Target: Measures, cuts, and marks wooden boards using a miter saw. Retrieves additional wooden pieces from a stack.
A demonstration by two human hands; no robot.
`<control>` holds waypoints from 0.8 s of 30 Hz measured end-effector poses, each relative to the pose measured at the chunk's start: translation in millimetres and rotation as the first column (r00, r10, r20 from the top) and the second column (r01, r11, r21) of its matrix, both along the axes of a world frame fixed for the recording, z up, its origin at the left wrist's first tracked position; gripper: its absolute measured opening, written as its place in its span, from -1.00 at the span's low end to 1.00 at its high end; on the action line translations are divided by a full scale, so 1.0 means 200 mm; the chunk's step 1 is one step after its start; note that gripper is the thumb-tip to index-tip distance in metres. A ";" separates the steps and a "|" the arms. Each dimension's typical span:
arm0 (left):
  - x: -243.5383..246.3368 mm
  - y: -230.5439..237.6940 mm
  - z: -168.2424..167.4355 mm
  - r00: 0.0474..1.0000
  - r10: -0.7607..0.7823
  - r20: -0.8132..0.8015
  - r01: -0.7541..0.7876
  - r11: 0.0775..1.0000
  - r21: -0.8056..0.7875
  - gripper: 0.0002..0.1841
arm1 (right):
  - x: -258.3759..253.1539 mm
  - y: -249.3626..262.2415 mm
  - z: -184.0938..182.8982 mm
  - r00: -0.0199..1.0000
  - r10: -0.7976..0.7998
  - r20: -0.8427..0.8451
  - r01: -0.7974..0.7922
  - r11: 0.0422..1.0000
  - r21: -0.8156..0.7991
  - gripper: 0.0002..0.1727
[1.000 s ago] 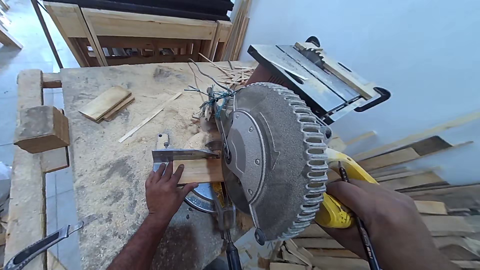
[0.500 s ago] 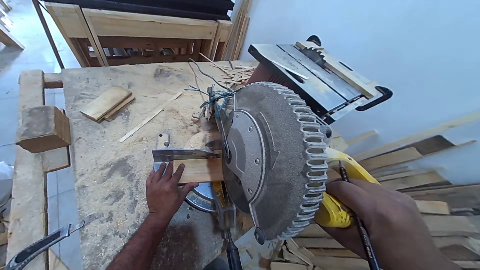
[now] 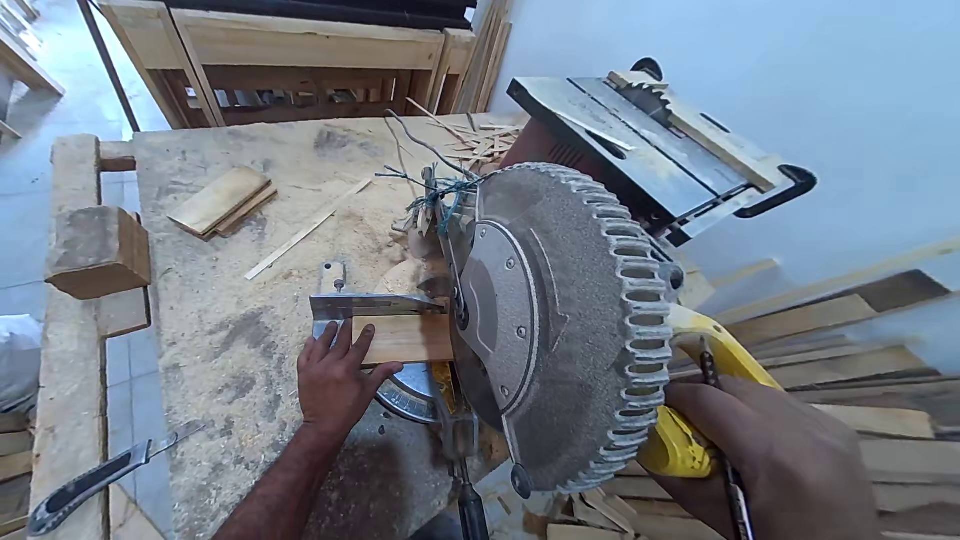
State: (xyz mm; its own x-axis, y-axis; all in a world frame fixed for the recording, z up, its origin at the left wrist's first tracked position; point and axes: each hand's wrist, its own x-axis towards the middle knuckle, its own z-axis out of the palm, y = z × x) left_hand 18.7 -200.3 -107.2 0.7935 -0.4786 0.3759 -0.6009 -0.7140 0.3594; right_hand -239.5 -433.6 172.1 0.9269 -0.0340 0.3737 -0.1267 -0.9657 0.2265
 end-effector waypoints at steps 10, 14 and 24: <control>0.01 -0.01 0.04 0.998 -0.010 -0.055 0.012 0.999 0.033 -0.12 | -0.03 0.05 -0.17 1.000 -0.023 0.021 0.022 1.000 0.012 -0.61; 0.02 -0.02 0.09 0.995 -0.030 -0.097 0.034 0.999 0.041 -0.09 | 0.00 0.01 -0.22 0.999 -0.010 -0.049 0.012 0.999 0.041 -0.60; 0.00 0.00 0.17 0.981 -0.137 -0.139 0.140 0.990 0.013 -0.05 | 0.19 -0.28 0.16 0.680 -0.045 0.732 -0.169 0.962 0.216 -0.53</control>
State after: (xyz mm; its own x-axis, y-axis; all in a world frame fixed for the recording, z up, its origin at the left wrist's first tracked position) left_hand 18.5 -200.7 -73.6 0.7624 -0.5943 0.2560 -0.6404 -0.6362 0.4303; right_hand -201.4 -490.5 205.0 0.3697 -0.1751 0.9125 -0.0847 -0.9843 -0.1546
